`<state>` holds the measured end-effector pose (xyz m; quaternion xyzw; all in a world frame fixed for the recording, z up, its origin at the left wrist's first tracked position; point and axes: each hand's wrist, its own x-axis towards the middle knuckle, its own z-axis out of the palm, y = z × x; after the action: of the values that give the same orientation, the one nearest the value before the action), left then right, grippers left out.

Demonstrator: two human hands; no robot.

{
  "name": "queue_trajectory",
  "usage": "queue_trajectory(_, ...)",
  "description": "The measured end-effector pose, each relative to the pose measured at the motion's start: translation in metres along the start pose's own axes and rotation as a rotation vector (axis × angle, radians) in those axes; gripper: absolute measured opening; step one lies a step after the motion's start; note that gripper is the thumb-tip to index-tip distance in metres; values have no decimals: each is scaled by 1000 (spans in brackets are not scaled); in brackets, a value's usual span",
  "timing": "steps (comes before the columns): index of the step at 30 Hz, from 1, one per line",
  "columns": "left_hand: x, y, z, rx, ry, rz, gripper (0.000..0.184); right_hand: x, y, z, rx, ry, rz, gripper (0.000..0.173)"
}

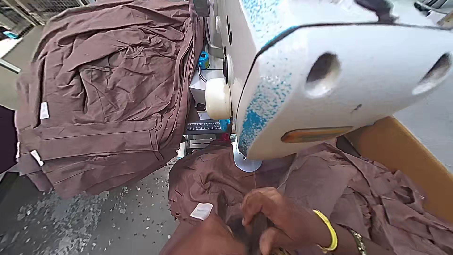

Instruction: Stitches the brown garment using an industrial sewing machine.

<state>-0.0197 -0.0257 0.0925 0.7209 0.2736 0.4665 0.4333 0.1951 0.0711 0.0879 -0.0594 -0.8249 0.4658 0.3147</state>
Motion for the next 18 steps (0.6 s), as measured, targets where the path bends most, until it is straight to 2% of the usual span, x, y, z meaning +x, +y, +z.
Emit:
queue_trajectory(1, 1, 0, -15, 104, 155, -74, 39, 1, -4, -2, 25, 13, 35, 44)
queue_trajectory(4, 0, -22, -66, 373, 584, -353, 25, 3, 2, -42, -204, 198, 260, 40)
queue_trajectory(6, -5, -40, -86, 434, 710, -507, 20, 7, 20, -66, -311, 279, 375, 37)
queue_trajectory(9, -12, -55, -90, 568, 751, -600, 23, 23, 34, -63, -364, 347, 471, 36)
queue_trajectory(14, -19, -56, -88, 640, 759, -594, 25, 46, 36, -49, -359, 391, 579, 34)
queue_trajectory(18, -17, -57, -87, 621, 760, -555, 25, 39, 36, -55, -264, 377, 532, 28)
